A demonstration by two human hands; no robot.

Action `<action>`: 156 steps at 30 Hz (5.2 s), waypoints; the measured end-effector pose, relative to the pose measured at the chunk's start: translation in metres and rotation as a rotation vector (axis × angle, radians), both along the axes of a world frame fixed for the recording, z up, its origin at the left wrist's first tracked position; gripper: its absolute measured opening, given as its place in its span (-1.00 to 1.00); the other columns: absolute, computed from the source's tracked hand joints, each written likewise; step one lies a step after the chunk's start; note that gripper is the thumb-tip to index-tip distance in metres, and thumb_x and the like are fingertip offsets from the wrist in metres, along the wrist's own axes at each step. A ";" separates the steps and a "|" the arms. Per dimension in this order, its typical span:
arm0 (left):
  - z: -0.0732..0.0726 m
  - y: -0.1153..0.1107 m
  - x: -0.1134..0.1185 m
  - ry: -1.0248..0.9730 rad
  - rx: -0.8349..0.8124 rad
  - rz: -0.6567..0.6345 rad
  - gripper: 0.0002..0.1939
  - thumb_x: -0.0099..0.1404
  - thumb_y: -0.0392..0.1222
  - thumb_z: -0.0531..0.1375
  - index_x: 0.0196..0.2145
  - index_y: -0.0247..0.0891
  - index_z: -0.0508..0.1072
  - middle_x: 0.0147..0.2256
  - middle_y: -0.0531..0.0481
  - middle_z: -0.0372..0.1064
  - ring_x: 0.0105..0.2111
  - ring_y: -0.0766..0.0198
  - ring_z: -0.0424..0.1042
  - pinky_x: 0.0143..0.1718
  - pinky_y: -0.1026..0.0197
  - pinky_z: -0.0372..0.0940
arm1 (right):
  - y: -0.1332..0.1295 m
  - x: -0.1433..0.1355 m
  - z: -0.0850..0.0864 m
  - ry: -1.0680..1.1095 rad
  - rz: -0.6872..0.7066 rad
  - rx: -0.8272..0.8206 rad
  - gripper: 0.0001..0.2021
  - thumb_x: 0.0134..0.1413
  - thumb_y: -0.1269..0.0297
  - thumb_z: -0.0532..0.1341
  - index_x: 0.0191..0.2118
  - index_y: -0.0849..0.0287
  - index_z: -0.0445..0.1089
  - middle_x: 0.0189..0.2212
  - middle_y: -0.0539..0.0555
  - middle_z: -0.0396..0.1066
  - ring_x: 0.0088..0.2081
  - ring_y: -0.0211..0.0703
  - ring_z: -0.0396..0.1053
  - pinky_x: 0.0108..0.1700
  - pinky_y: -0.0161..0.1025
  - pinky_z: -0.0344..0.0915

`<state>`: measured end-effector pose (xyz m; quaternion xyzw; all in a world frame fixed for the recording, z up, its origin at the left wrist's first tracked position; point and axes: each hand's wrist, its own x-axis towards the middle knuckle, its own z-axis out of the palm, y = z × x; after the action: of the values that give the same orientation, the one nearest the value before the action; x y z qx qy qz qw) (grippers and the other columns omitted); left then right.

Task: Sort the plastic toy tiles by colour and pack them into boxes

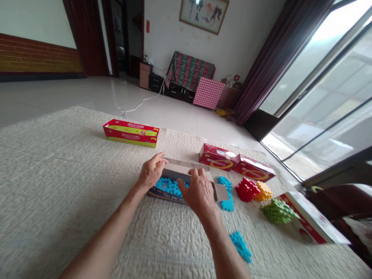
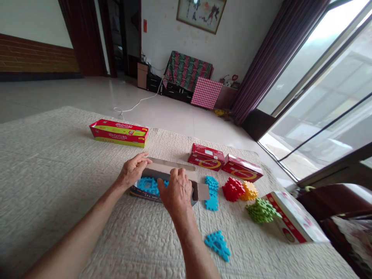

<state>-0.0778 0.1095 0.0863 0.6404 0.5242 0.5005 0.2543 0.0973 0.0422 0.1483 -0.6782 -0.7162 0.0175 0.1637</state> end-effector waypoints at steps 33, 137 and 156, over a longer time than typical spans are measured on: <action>0.002 -0.002 0.000 0.056 -0.032 0.047 -0.47 0.24 0.05 0.05 0.06 -0.30 0.41 -0.24 -0.09 0.58 -0.28 0.16 0.52 -0.29 0.22 0.36 | 0.097 0.188 -0.039 -0.158 -0.262 -0.295 -0.71 -0.01 0.23 0.22 -0.22 0.31 0.54 -0.26 0.30 0.55 -0.16 0.05 0.49 -0.20 -0.22 0.30; -0.001 -0.001 0.003 0.070 0.012 0.026 -0.52 0.26 -0.04 0.02 0.04 -0.31 0.41 -0.24 -0.07 0.58 -0.26 0.20 0.52 -0.17 0.21 0.36 | -0.029 0.119 0.013 0.114 -0.123 0.076 -0.68 0.06 0.05 0.17 -0.18 0.18 0.30 -0.25 0.19 0.41 -0.27 -0.04 0.38 -0.27 -0.14 0.24; 0.003 -0.002 0.005 -0.087 -0.015 0.015 -0.55 0.30 -0.08 -0.01 0.03 -0.33 0.42 -0.26 -0.09 0.57 -0.19 0.18 0.51 -0.05 0.15 0.35 | -0.003 -0.016 0.006 0.220 0.161 -0.048 -0.72 0.06 0.17 0.22 -0.14 0.21 0.32 -0.19 0.19 0.41 -0.19 -0.05 0.40 -0.17 -0.17 0.26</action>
<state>-0.0732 0.1077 0.0891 0.6122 0.5212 0.5258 0.2778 0.0812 0.0388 0.1547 -0.6161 -0.7454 0.1220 0.2232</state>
